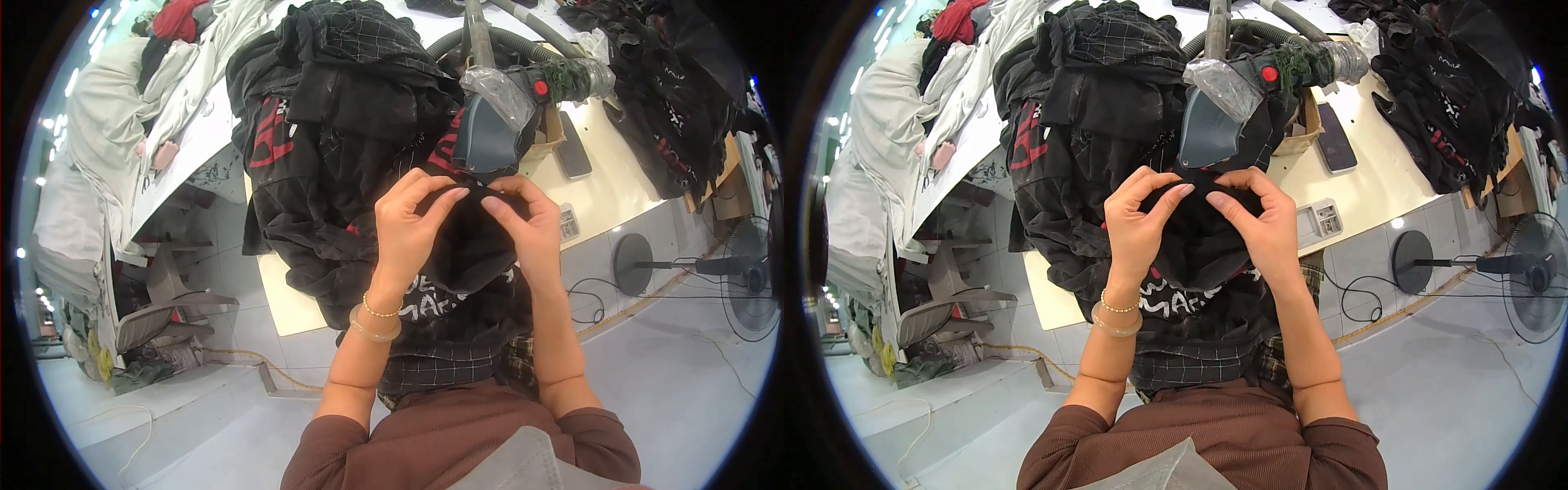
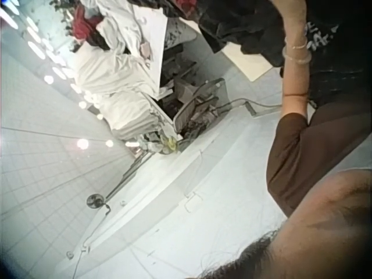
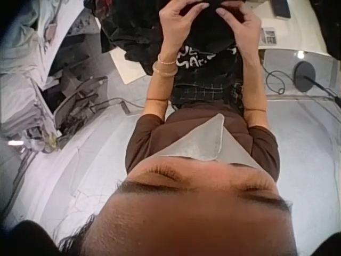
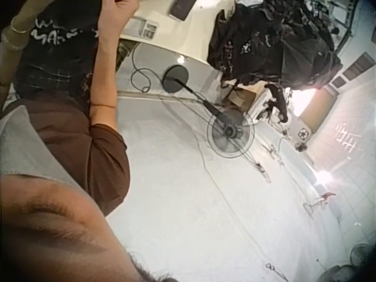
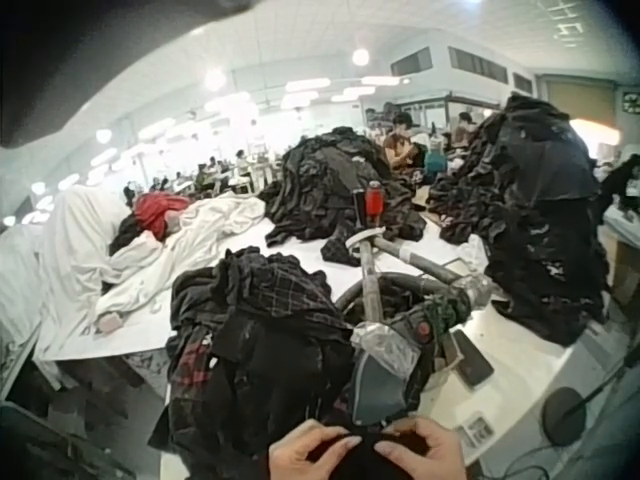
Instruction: Inspecting and sorting black printed t-shirts in a factory environment.
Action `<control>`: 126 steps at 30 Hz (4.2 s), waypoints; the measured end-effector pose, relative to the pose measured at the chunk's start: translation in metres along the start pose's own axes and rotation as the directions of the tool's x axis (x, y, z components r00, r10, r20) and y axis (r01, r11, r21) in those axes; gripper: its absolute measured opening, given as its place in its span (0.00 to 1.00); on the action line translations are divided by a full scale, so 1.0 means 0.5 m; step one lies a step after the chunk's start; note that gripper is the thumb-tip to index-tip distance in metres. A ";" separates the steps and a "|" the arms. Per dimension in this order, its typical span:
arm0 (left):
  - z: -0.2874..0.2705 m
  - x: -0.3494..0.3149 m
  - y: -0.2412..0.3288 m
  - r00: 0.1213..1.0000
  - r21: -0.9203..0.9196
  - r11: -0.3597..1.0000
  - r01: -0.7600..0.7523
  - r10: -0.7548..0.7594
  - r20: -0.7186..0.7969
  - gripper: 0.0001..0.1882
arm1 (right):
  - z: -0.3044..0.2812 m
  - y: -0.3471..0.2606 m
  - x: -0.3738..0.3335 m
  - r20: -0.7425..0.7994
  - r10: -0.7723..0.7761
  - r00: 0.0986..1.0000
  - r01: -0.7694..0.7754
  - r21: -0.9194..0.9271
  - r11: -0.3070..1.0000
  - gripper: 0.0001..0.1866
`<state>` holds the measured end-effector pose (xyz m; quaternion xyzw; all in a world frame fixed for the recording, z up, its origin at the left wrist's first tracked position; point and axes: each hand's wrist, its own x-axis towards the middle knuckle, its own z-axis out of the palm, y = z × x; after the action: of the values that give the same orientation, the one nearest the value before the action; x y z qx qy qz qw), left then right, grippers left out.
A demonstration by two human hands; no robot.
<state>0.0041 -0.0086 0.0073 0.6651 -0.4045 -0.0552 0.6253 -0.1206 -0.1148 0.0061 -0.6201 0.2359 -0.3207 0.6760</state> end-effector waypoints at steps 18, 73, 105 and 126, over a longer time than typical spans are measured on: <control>-0.001 0.008 0.002 0.998 -0.043 0.998 0.052 -0.053 -0.034 0.05 | 0.023 0.005 0.028 0.058 0.245 0.968 -0.248 0.385 0.889 0.07; -0.038 -0.020 0.016 0.987 0.015 0.994 0.106 -0.107 0.122 0.15 | -0.012 -0.032 -0.004 0.028 -0.048 0.998 0.048 0.001 0.999 0.11; 0.045 -0.023 -0.049 0.887 0.303 0.908 -0.290 0.373 -0.271 0.10 | 0.033 0.040 0.030 -0.113 -0.664 0.739 0.482 -0.600 0.638 0.15; 0.032 -0.024 -0.054 0.813 0.390 0.810 -0.437 0.541 -0.214 0.13 | 0.021 0.053 0.024 -0.105 -0.718 0.689 0.525 -0.610 0.593 0.15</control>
<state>-0.0006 -0.0169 -0.0247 0.6294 -0.4622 0.2835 0.5566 -0.1011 -0.1154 -0.0178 -0.7594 0.1926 -0.5622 0.2648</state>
